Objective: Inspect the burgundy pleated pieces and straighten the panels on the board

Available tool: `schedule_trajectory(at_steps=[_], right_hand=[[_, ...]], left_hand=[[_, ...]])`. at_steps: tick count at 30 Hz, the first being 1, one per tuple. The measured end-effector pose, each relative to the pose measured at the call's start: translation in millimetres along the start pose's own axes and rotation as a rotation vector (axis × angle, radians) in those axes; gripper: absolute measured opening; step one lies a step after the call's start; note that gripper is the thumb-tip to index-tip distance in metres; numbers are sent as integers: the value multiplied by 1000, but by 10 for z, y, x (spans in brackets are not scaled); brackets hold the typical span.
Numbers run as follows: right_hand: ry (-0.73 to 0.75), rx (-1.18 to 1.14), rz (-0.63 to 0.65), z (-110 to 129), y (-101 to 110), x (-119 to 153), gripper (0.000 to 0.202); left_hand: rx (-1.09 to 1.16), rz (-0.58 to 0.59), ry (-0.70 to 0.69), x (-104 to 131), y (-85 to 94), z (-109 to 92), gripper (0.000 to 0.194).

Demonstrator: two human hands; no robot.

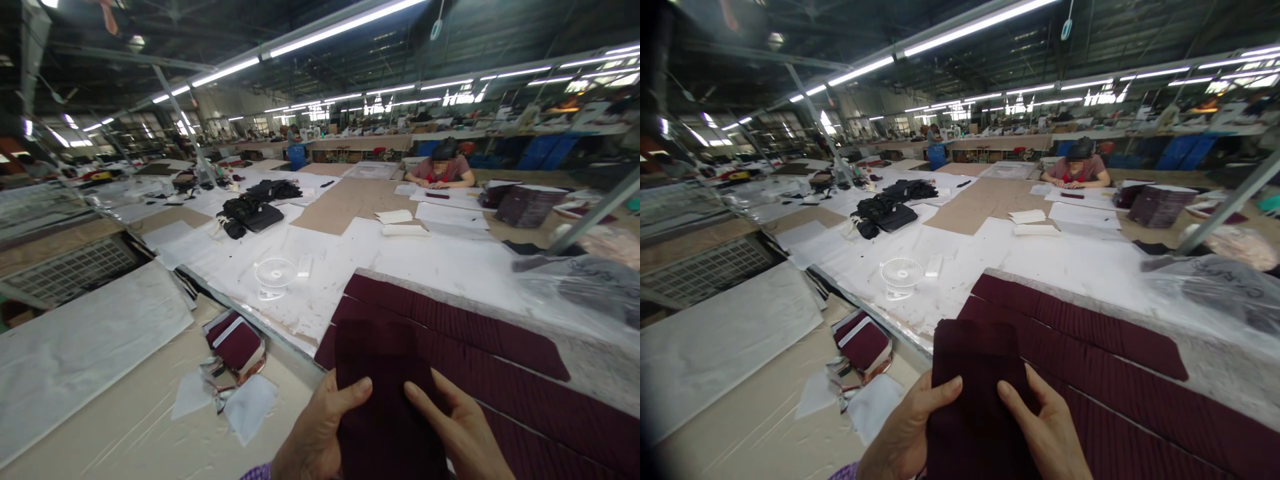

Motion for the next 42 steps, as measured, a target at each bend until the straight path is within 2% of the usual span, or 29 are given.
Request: schedule_trajectory(at_steps=[5, 9, 12, 17, 22, 29, 35, 42], right_hand=[[73, -43, 51, -31, -19, -52, 43], [112, 19, 70, -5, -18, -65, 37], [146, 52, 80, 31, -14, -58, 29], [174, 7, 71, 39, -30, -72, 28], [109, -22, 79, -1, -56, -100, 31], [99, -10, 46, 43, -72, -91, 35], [58, -41, 71, 49, -96, -113, 29], [45, -85, 164, 27, -112, -139, 24]], left_hand=[[-4, -68, 4, -7, -12, -3, 41], [-17, -140, 2, -39, 16, -11, 45], [-39, -150, -2, -49, 34, -18, 43], [-43, -158, -26, -41, 19, -49, 46], [-54, -169, -23, -50, 45, -84, 51], [-53, -163, 13, -76, 84, -79, 60], [-30, -141, 5, -117, 93, -65, 63], [-43, -171, -9, -137, 81, -101, 66]])
Point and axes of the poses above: each hand's wrist, its own x-axis away from the middle knuckle, its own y-axis out of the back of the hand, z = x × y, the point moved 4 cm from there along -x, towards the middle knuckle, and after that the axes turned 8 degrees about -z, right-handed, at the moved point
